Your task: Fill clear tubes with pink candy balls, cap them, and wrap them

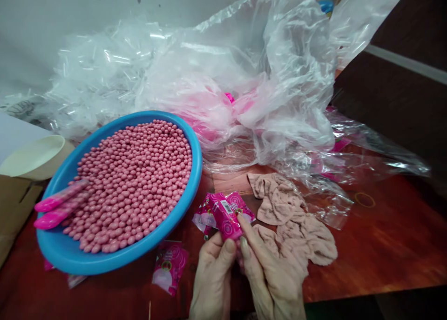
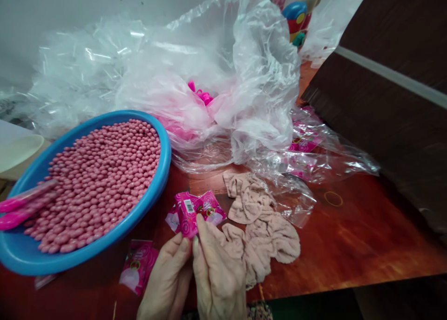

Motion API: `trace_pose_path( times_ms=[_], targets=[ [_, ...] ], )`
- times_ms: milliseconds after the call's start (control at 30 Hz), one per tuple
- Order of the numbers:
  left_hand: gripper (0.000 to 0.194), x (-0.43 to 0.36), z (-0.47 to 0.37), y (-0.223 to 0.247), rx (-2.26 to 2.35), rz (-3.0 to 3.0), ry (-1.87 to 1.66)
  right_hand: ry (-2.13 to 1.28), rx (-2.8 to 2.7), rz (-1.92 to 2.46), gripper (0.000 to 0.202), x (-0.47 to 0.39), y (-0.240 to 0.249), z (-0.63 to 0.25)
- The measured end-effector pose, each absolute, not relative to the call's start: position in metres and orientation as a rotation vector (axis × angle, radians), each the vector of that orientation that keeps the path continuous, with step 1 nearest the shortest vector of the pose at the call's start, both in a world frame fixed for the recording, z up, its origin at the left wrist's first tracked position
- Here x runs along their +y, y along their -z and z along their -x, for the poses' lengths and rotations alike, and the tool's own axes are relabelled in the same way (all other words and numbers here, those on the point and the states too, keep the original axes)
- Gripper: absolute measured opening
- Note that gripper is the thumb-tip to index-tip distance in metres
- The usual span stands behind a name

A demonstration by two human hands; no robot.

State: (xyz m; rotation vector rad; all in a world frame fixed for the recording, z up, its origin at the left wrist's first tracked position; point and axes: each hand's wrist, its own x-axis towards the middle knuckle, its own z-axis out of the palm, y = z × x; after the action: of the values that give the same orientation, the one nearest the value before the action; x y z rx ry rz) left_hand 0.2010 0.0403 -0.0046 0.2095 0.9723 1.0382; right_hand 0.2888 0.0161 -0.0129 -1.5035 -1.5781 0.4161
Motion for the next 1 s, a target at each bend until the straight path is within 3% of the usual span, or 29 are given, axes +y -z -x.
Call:
trace_pose_path(
  times_ms=[200, 433, 633, 867, 1000],
  targets=[
    [0.025, 0.045, -0.194, 0.004, 0.955, -0.186, -1.025, -0.227, -1.733, 1.338, 0.063, 0.018, 0.021, -0.292],
    [0.021, 0.043, -0.195, 0.001, 0.999, -0.146, -1.011, -0.462, -1.224, 1.585, 0.029, 0.007, 0.032, -0.276],
    [0.025, 0.048, -0.192, 0.001, 1.12, -0.162, -1.007, -0.539, -1.385, 1.607, 0.037, 0.011, 0.025, -0.283],
    [0.022, 0.046, -0.195, 0.006, 1.565, -0.885, -1.394, -0.335, -1.546, 1.594, 0.034, 0.006, 0.03, -0.289],
    [0.018, 0.051, -0.18, 0.01, 1.483, -1.493, -1.361, -0.311, -1.554, 1.539, 0.038, 0.006, 0.029, -0.288]
  ],
)
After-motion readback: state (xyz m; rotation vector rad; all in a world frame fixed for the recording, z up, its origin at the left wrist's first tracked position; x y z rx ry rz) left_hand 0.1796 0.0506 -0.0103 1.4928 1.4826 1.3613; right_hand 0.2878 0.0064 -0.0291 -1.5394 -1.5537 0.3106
